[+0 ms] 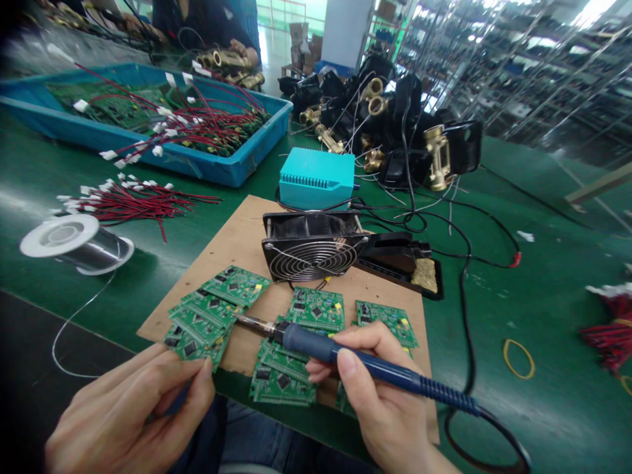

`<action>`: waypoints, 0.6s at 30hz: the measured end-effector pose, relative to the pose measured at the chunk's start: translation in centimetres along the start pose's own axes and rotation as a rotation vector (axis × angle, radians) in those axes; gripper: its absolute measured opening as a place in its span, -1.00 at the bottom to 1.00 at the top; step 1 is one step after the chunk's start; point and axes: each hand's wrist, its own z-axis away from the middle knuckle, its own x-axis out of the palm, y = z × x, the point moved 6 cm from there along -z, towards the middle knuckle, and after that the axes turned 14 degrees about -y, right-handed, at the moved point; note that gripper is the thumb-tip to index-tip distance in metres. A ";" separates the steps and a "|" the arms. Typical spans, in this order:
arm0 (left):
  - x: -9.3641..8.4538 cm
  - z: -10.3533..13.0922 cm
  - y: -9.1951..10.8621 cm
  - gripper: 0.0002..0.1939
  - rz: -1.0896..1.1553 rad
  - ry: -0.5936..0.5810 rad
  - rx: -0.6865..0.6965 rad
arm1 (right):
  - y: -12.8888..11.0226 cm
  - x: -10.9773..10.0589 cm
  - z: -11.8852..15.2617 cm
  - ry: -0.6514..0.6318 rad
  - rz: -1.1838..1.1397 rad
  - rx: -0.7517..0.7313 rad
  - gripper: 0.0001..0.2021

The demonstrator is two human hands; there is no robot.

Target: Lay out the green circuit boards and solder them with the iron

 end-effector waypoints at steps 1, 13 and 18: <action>0.0 0.0 0.0 -0.80 0.001 0.003 -0.003 | 0.0 0.0 0.0 -0.002 0.003 -0.002 -0.78; -1.7 -0.1 0.5 -0.80 0.081 0.023 0.057 | -0.1 -0.6 0.0 0.070 0.003 -0.042 -0.75; -1.7 0.9 0.1 -0.78 0.119 0.025 0.030 | -0.6 -0.9 0.1 0.069 -0.003 -0.123 -0.83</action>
